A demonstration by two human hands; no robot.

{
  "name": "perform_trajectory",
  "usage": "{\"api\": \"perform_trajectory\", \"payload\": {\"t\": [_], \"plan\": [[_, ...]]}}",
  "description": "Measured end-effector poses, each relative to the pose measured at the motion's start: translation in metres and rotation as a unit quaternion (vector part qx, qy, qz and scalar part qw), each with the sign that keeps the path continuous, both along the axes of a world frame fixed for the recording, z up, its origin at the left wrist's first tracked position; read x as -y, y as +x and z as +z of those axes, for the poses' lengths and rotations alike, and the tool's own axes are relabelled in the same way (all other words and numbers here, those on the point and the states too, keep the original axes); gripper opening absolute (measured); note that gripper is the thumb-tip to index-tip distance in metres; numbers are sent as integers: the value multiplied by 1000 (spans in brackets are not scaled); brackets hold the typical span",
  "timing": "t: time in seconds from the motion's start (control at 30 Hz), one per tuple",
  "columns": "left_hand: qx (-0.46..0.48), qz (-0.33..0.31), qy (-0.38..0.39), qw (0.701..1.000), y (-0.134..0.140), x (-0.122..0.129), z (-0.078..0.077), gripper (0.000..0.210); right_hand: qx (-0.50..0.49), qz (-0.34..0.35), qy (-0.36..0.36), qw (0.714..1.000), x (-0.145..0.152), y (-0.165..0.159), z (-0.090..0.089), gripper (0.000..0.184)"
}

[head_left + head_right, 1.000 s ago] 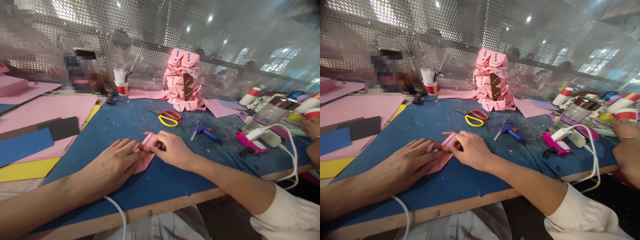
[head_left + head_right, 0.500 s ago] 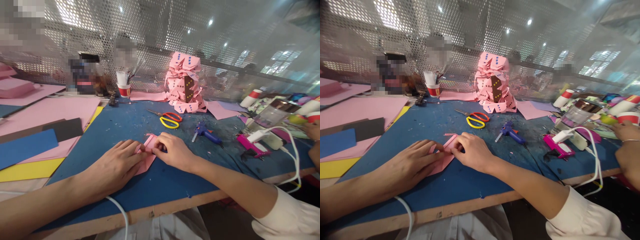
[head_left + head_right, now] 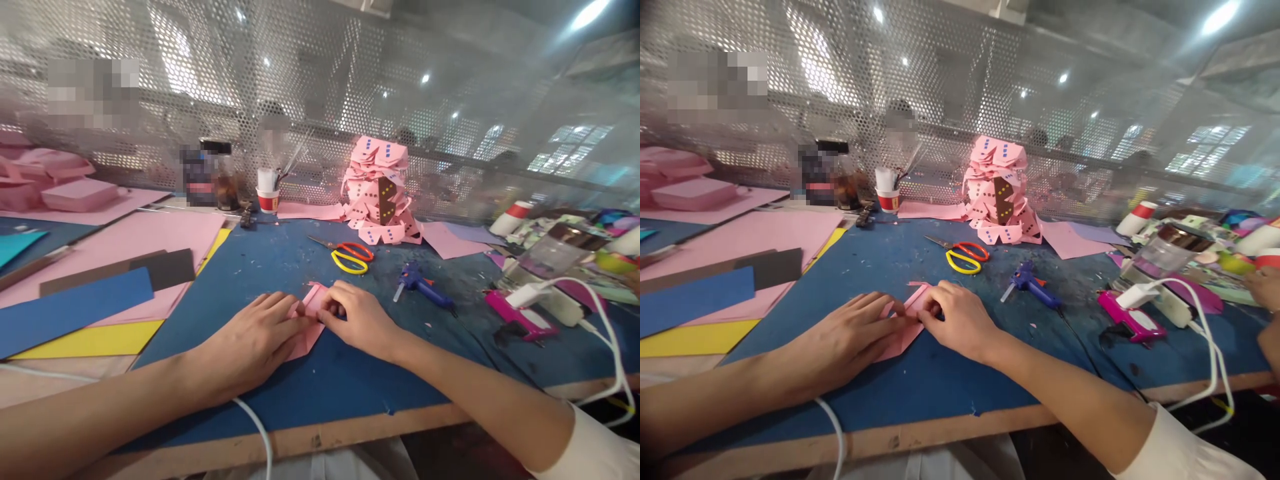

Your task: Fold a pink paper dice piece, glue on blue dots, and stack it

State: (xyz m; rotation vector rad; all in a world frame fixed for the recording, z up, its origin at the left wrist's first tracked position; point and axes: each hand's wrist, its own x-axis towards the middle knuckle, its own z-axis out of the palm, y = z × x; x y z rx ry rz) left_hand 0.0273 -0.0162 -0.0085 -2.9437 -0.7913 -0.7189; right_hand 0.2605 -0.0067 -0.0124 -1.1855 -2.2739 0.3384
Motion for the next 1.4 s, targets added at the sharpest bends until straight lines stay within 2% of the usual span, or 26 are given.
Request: {"api": "perform_trajectory", "payload": {"t": [1.4], "plan": [[-30, 7, -24, 999, -1, -2, -2, 31, 2, -2, -4, 1000, 0, 0, 1, 14]]}}
